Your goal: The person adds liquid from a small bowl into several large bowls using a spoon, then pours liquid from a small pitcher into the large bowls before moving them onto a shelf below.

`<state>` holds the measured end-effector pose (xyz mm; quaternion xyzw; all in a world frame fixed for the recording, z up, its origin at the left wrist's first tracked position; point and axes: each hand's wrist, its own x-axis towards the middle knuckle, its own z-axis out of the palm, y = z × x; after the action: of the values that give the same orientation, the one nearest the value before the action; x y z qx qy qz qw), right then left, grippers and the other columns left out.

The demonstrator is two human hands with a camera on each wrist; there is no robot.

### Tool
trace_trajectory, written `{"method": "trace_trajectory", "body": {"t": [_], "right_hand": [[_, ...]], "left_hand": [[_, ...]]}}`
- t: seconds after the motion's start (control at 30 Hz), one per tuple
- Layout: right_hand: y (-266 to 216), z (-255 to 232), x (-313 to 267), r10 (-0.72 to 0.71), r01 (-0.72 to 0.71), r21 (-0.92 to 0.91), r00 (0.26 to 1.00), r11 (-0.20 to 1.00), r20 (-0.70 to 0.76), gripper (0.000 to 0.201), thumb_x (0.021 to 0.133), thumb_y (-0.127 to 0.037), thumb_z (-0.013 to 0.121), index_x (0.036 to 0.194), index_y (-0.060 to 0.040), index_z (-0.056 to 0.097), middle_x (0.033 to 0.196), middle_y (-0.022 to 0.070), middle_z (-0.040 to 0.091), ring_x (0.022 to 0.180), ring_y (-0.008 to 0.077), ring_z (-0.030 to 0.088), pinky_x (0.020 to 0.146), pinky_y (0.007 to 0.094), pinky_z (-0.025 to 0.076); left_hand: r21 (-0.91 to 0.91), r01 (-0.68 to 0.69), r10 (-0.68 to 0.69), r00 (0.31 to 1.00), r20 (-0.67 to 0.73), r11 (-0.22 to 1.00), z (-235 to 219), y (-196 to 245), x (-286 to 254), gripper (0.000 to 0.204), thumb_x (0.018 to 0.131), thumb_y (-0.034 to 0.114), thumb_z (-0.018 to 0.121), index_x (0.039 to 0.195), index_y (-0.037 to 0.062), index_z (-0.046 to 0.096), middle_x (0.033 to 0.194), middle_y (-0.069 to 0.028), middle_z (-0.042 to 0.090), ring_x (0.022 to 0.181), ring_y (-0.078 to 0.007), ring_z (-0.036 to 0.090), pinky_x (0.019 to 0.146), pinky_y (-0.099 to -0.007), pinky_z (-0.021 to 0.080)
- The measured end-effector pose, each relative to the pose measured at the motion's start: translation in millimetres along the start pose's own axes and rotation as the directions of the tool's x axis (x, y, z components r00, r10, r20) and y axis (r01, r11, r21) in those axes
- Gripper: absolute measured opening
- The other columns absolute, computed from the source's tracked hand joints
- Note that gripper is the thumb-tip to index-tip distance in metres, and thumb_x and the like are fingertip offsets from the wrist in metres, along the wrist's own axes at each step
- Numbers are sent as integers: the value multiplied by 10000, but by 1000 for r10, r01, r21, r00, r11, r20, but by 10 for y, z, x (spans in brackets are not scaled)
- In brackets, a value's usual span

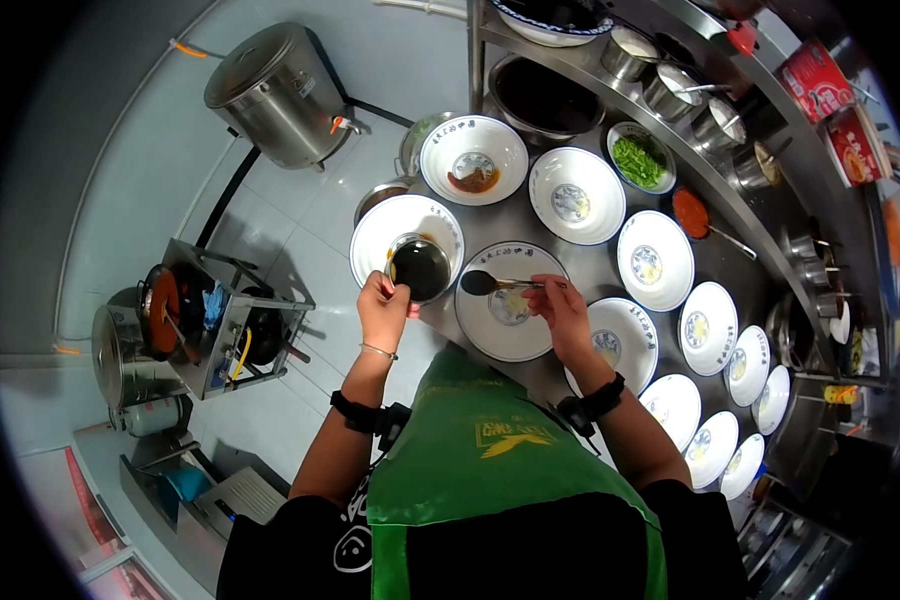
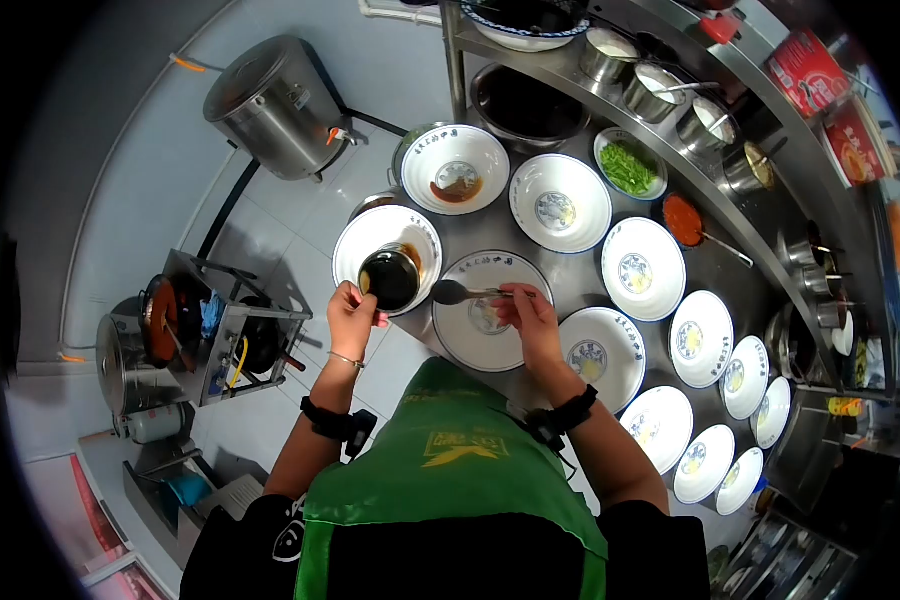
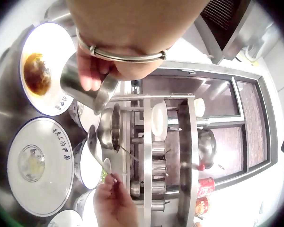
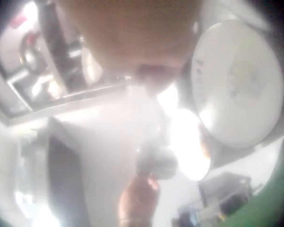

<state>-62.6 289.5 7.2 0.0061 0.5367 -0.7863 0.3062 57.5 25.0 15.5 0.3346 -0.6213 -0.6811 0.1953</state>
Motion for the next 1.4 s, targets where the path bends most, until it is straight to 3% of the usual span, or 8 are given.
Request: {"method": "trace_trajectory", "body": {"t": [0.3,0.37,0.4,0.47,0.57,0.8,0.97,1.4], "right_hand": [[382,-614,-130,-284,243,-598,958,764,26,195,1005,-131,503,1095,-13,630,908,73,672,781,103,605,727,252,504],[190,-547,-199,-535,509,-821,783,257,318,173,985,-82,513,1088,-23,638,901,81,674,792,120,620,731,255,505],[96,-482,-261,-536,508,-822,783,257,316,173,985,-82,513,1088,-23,638,901,81,674,792,120,620,731,255,505],[-104,-299,-400,-451,333,-691,892,641,11,175,977,-66,511,1095,-24,633,916,98,677,811,167,633,737,276,505],[-379,-61,-523,-398,350,-450,917,822,-15,192,987,-70,501,1131,-2,608,985,98,675,848,150,628,738,270,504],[-314,210,-306,-546,634,-681,739,366,395,176,979,-77,498,1081,-4,622,986,117,651,840,227,642,764,302,500],[-172,198,-308,-264,268,-417,962,869,69,208,1015,-149,475,1103,-8,601,927,83,676,752,123,623,686,259,509],[-315,20,-309,-256,239,-312,967,919,-12,269,1044,-179,415,1134,16,578,925,101,680,745,107,585,710,248,493]], "left_hand": [[19,44,-45,997,59,999,209,37,-68,214,865,-30,559,758,63,398,653,-37,509,515,-175,632,438,-269,534],[12,56,-56,996,74,998,268,29,-87,213,868,-28,559,763,62,396,656,-39,516,517,-172,634,440,-268,536],[2,66,-66,994,85,998,300,25,-93,212,871,-27,559,769,62,394,659,-41,522,519,-170,636,443,-266,538],[11,63,-64,992,109,998,369,9,-111,210,860,-25,562,777,60,389,667,-49,527,524,-162,634,443,-265,537],[19,30,-33,988,152,999,464,-7,-134,213,848,-24,565,790,60,378,679,-59,534,532,-142,629,441,-256,530],[43,-14,3,972,234,999,706,99,-256,230,842,-30,568,781,59,365,660,-51,533,525,-126,612,443,-250,509],[87,-49,24,963,268,995,747,118,-274,219,857,-49,546,804,62,365,678,-48,527,524,-130,613,449,-249,524],[77,-17,-4,965,264,997,765,79,-200,225,857,-50,542,800,66,358,683,-45,522,519,-153,623,439,-261,527]]}}
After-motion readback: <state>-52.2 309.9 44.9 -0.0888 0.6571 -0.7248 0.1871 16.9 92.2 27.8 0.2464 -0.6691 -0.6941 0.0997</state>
